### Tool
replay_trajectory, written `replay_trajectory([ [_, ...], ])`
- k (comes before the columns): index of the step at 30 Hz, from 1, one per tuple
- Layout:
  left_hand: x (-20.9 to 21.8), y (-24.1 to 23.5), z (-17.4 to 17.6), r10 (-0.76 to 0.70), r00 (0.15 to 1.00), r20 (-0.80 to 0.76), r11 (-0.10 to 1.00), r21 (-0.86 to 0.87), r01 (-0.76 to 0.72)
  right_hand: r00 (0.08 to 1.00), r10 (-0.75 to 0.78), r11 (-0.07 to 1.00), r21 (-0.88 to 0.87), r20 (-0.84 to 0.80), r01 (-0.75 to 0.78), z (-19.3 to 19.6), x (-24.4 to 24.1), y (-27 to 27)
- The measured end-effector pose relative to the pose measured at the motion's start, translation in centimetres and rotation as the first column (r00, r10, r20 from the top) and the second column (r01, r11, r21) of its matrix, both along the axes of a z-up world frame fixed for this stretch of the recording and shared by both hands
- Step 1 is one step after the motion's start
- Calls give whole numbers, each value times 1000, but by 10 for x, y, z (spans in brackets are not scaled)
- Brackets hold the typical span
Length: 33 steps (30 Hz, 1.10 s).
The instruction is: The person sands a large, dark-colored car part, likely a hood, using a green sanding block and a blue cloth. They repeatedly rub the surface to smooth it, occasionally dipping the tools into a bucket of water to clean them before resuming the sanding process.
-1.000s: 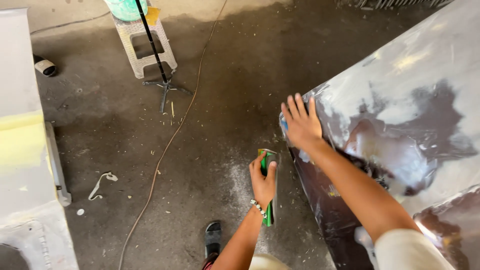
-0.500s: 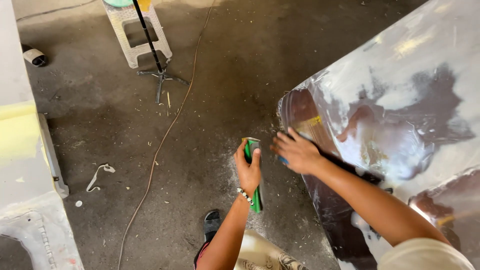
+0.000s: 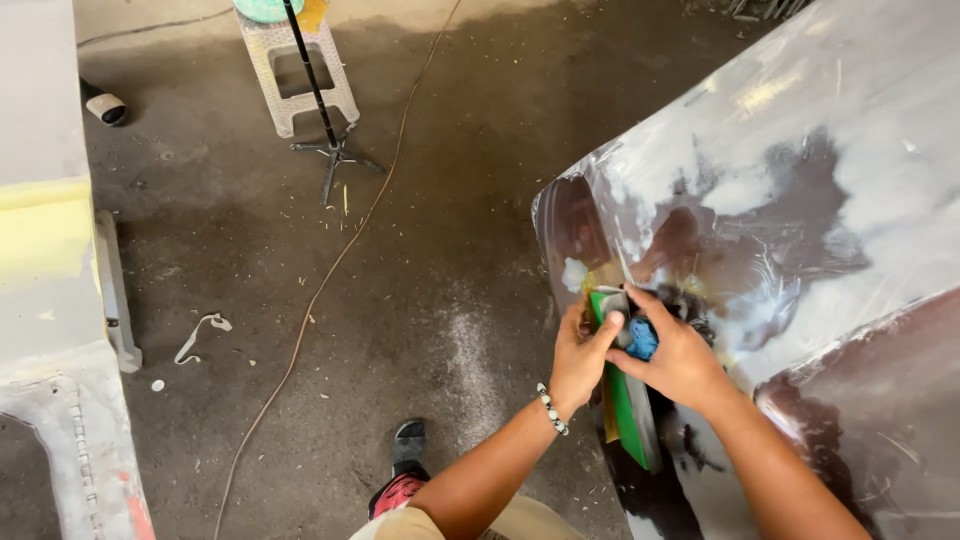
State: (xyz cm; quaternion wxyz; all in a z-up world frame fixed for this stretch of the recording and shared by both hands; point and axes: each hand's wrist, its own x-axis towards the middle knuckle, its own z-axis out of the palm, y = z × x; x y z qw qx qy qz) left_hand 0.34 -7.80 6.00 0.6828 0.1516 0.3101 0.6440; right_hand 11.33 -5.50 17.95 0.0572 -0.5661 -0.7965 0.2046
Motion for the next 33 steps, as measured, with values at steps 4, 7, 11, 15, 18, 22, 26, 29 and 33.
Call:
replay_trajectory([
  [4,-4,8,-20,3,990,-140,979,205,26,987,-130,992,8,92,130,17,-10,-2],
  [7,-1,28,-66,132,842,-523,985,164,-53,973,-116,989,117,199,94,14,3,3],
  [11,-9,69,-84,244,311,-918,969,239,-55,992,33,859,504,120,-90,19,6,12],
  [15,2,74,-85,280,259,-924,960,262,-102,988,32,806,580,153,-116,13,5,18],
  [18,12,46,-74,311,300,-902,948,317,-30,984,28,805,580,177,-127,11,3,22],
  [22,11,24,-71,293,299,-908,941,330,80,983,39,799,585,180,-139,9,4,22],
  [26,13,49,-79,281,211,-936,957,291,15,981,48,807,571,190,-150,8,6,20],
  [29,11,64,-77,285,219,-933,958,282,-43,979,47,812,564,197,-152,5,10,20],
  [33,21,56,-91,251,205,-946,968,242,-69,975,57,808,565,213,-171,6,9,19],
])
